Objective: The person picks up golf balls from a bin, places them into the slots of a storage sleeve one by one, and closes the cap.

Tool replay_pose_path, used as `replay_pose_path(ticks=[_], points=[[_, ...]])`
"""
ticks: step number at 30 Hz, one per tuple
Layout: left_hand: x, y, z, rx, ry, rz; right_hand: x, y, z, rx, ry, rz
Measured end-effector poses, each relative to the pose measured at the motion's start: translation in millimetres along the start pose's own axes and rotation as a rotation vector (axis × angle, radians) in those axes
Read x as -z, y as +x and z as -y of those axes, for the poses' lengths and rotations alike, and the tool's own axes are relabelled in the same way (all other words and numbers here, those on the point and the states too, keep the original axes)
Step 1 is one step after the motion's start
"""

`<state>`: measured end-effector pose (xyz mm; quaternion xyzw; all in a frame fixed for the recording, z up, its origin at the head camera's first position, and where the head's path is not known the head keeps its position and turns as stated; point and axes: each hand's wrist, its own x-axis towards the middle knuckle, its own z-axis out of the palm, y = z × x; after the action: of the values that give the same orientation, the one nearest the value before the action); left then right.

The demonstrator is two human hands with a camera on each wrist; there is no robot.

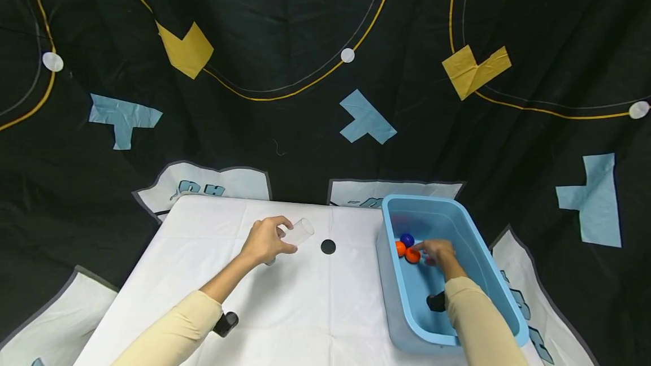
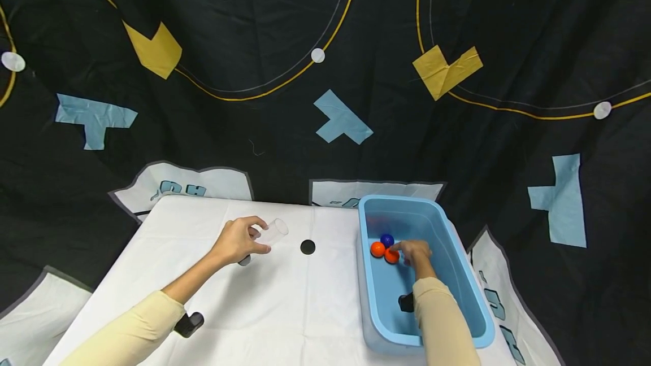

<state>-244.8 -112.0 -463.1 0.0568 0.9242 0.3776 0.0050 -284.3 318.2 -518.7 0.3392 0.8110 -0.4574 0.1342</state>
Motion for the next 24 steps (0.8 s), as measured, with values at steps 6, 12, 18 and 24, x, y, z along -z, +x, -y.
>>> replay_pose_path(ticks=[6,12,18,24], points=[[2.2,-0.5,1.6,0.016,-0.007,-0.008,-3.3,4.3,-3.7,-0.007,0.018,0.033],[3.2,-0.3,2.9,0.009,-0.010,-0.009,-2.5,8.5,-6.3,0.001,0.078,0.093],[2.4,-0.4,5.0,0.003,-0.002,-0.013,-2.4,12.6,-8.1,0.001,0.089,0.129],[2.4,-1.0,6.1,0.006,0.003,-0.014,-3.6,17.8,-11.3,0.005,0.079,0.138]])
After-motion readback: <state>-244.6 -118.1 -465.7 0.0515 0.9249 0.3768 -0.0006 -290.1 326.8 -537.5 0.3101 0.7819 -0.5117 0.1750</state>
